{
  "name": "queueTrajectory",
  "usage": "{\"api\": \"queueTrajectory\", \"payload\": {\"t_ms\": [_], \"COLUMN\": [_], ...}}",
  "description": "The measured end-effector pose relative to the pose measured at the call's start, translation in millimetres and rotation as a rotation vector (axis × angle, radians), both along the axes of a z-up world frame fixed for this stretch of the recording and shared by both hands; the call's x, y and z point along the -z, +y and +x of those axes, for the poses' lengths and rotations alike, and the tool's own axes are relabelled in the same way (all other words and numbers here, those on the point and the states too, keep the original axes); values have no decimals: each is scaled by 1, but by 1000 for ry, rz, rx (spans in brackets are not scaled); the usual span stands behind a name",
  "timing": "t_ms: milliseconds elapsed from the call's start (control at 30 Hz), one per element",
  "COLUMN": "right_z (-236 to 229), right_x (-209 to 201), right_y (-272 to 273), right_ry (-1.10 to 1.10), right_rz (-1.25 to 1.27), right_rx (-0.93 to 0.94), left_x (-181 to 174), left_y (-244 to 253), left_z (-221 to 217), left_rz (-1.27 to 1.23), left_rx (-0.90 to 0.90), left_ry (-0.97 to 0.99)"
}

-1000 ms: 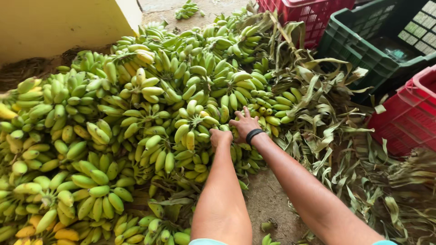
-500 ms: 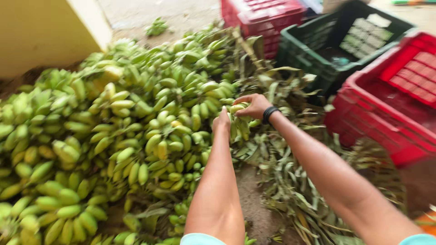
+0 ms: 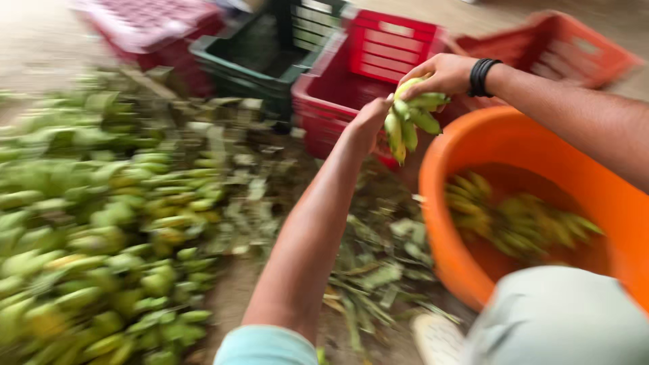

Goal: The person repeatedly picks bunches of green bananas from a large pile on the floor, removes the dried bracts, and places the cleaned bunches into an orange basin. The person continues this process for the duration of the clip.

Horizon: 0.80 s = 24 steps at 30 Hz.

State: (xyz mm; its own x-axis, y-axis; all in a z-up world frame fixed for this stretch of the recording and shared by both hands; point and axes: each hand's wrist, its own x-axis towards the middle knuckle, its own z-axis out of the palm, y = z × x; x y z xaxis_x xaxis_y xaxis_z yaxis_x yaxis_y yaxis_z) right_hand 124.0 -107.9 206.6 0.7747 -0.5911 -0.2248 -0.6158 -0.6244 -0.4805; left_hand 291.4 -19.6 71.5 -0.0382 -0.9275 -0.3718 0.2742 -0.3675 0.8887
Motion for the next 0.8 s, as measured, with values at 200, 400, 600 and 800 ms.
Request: {"api": "queueTrajectory", "payload": {"t_ms": [200, 400, 600, 800], "right_z": [-201, -312, -346, -287], "right_x": [107, 218, 282, 257], "right_y": [-73, -80, -101, -109], "right_ry": [-124, -232, -103, 136], "right_rz": [-23, 207, 207, -735], "right_rx": [233, 592, 902, 465], "left_x": [79, 111, 79, 31], "left_y": [-70, -85, -88, -48], "left_z": [-180, -238, -160, -12], "left_rz": [-467, -15, -140, -300], "left_rx": [75, 260, 232, -99], "left_ry": [305, 57, 161, 146]}}
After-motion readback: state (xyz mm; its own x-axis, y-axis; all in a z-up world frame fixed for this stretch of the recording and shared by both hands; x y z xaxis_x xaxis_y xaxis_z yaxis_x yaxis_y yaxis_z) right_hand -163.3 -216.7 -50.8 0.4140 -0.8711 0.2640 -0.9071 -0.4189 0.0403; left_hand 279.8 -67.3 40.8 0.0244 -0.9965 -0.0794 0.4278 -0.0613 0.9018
